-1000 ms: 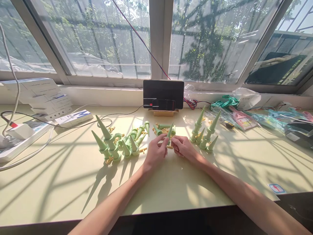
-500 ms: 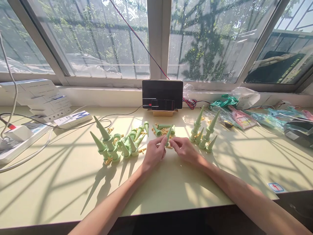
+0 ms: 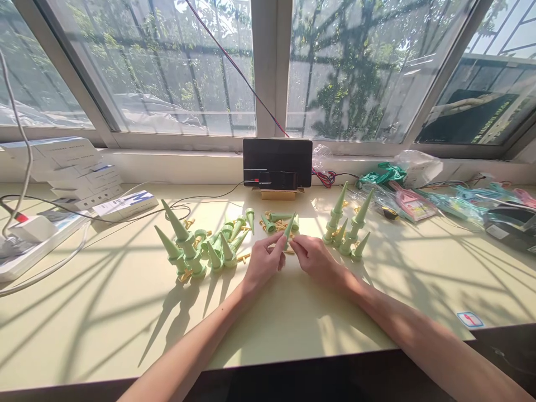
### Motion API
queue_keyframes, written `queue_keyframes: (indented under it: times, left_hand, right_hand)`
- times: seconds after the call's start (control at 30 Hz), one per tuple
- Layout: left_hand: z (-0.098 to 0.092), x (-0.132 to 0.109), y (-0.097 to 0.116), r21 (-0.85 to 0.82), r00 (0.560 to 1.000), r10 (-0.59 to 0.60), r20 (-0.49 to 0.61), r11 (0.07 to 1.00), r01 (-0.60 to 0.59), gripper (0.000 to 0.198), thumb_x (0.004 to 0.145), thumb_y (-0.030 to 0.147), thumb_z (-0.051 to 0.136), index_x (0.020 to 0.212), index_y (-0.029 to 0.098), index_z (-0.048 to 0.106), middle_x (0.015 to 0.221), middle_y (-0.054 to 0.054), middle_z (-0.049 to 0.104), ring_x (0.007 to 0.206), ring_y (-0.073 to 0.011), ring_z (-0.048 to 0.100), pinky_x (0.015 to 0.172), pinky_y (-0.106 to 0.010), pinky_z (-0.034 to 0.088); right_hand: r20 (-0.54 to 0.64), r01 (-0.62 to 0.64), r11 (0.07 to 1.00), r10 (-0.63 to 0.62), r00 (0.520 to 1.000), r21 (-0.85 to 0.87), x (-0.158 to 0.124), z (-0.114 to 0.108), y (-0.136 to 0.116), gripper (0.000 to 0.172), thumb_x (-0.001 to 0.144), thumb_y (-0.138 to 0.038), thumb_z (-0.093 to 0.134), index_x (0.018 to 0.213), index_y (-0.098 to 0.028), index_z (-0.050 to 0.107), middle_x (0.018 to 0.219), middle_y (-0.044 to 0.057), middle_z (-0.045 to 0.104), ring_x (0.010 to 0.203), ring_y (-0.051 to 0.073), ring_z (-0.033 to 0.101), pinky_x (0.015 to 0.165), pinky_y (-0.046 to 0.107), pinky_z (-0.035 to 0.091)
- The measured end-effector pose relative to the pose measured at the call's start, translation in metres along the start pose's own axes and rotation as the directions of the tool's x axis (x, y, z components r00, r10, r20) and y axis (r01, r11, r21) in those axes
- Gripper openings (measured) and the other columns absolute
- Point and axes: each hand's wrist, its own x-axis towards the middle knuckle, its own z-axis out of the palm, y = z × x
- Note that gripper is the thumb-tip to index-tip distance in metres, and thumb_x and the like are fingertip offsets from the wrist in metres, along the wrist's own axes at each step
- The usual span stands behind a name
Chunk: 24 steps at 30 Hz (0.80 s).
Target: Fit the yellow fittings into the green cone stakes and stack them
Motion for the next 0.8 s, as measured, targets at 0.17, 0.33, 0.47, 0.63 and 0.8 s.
queue_keyframes:
  times: [0.17,0.33,0.47,0.63,0.8]
  left_hand:
    - [-0.0007,0.0001,-0.0035,-0.021,1.000,0.011,-0.002,1.000,-0.011,0.056,0.088,0.049,0.061,0.128,0.010,0.065,0.048,0.003,0.053,0.043,-0.0090,0.047,0.048,-0.022,0.041]
    - [-0.0011,0.0005,-0.0051,-0.004,1.000,0.030,-0.001,1.000,-0.030,0.055,0.088,0.048,0.061,0.128,0.011,0.066,0.048,0.003,0.053,0.042,-0.0089,0.045,0.048,-0.023,0.040]
    - [-0.0007,0.0003,-0.0031,0.027,0.998,0.057,-0.002,0.998,-0.057,0.053,0.088,0.047,0.060,0.127,0.011,0.067,0.049,0.003,0.053,0.043,-0.0087,0.045,0.049,-0.022,0.041]
    - [0.0005,-0.0016,0.0010,0.040,0.999,0.038,-0.014,0.998,-0.038,0.053,0.088,0.047,0.060,0.125,0.011,0.068,0.048,0.004,0.051,0.043,-0.0089,0.044,0.048,-0.022,0.041]
    - [0.0014,-0.0021,0.0039,0.054,1.000,0.021,-0.016,0.998,-0.020,0.049,0.089,0.047,0.057,0.118,0.011,0.071,0.045,0.004,0.049,0.039,-0.0088,0.042,0.043,-0.022,0.037]
  right_hand:
    - [0.045,-0.202,0.951,0.197,0.979,0.235,0.0023,0.0003,-0.0076,0.038,0.097,-0.035,0.043,0.062,-0.022,0.036,0.055,-0.004,0.035,0.052,0.012,0.030,0.052,0.028,0.026]
    - [0.394,-0.551,0.527,0.388,0.833,0.647,0.0061,-0.0023,-0.0080,0.044,0.090,-0.054,0.057,0.064,-0.021,0.041,0.051,-0.009,0.023,0.041,0.007,0.023,0.040,0.024,0.017]
    - [0.541,-0.643,0.281,0.363,0.759,0.713,0.0069,-0.0053,-0.0071,0.043,0.084,-0.053,0.067,0.069,-0.020,0.046,0.053,-0.011,0.019,0.043,0.005,0.018,0.039,0.021,0.010]
    - [0.453,-0.574,0.406,0.359,0.816,0.711,0.0054,-0.0031,-0.0054,0.044,0.088,-0.052,0.062,0.065,-0.021,0.040,0.053,-0.010,0.022,0.041,0.006,0.022,0.038,0.021,0.014]
    - [0.242,-0.397,0.779,0.316,0.917,0.486,0.0033,-0.0023,-0.0041,0.040,0.095,-0.046,0.049,0.064,-0.021,0.041,0.051,-0.006,0.034,0.045,0.009,0.030,0.045,0.026,0.025]
